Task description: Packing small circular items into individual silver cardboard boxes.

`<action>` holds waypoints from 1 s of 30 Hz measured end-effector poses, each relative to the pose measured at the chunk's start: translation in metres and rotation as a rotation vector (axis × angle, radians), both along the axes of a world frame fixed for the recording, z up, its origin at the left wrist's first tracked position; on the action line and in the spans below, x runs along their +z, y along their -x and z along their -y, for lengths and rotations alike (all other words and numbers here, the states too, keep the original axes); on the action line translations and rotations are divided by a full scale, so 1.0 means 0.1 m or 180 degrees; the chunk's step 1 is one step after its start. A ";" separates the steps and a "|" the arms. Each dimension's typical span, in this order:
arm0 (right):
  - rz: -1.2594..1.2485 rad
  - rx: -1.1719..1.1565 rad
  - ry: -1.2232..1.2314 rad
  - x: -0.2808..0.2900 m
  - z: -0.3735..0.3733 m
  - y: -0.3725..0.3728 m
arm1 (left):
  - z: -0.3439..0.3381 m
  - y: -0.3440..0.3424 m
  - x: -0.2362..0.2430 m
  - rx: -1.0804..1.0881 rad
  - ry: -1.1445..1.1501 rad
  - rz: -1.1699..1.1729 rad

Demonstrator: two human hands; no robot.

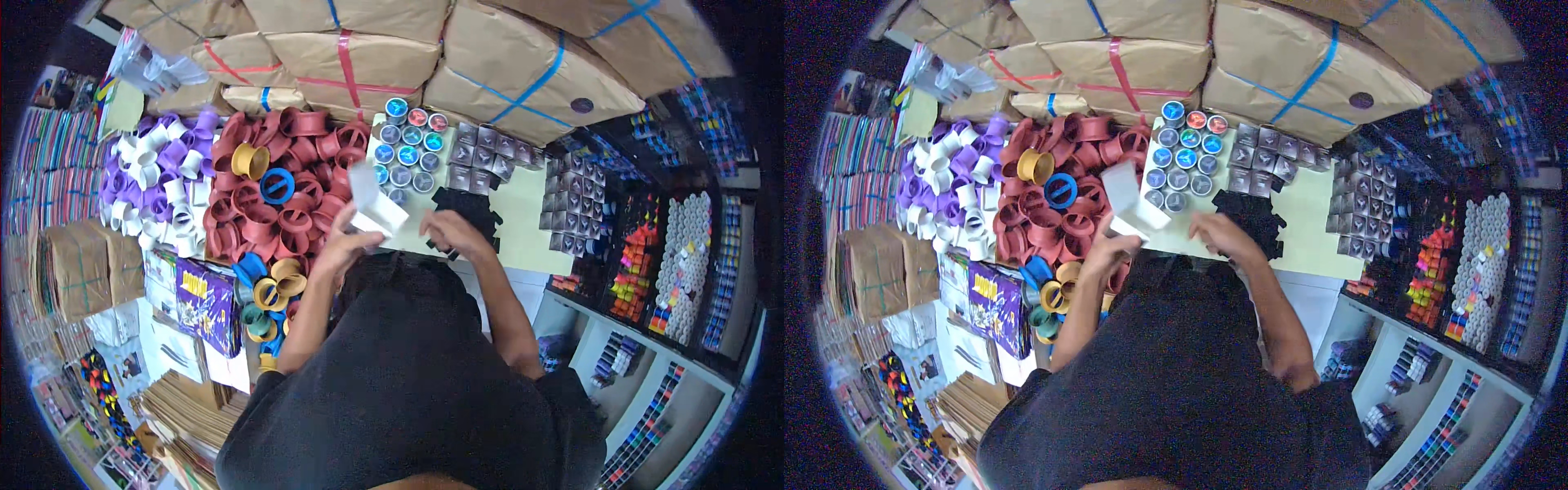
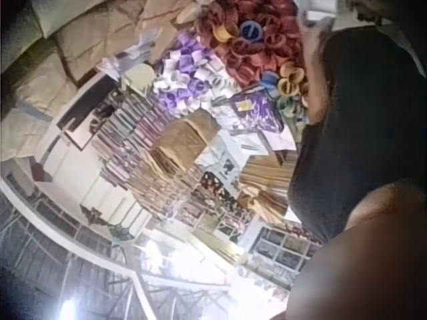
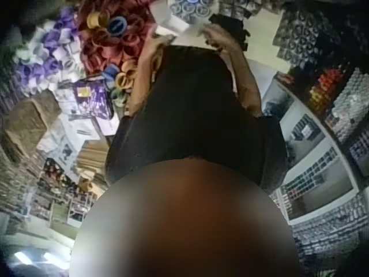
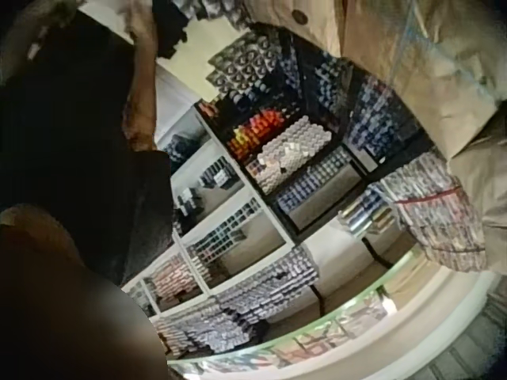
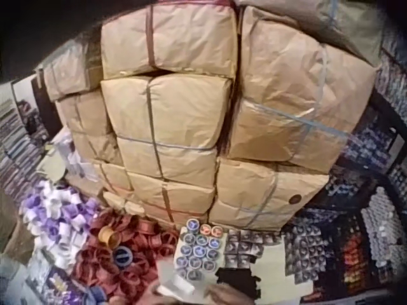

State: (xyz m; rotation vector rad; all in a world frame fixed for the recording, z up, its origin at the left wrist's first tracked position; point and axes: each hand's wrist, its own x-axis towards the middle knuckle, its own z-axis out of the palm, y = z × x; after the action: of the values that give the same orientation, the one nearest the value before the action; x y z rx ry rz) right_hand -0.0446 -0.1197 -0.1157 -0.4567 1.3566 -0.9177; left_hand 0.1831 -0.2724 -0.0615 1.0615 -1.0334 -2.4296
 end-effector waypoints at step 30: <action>0.0583 -0.1605 0.0537 0.75 0.48 0.37 | 0.25 0.28 -0.66 0.0438 -0.0972 -0.1578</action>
State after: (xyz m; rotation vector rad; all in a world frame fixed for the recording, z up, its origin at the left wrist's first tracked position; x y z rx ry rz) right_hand -0.0817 -0.1680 -0.0407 -0.1479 1.2504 -1.4597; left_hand 0.1551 -0.2972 -0.1278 0.5305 -0.4269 -2.5886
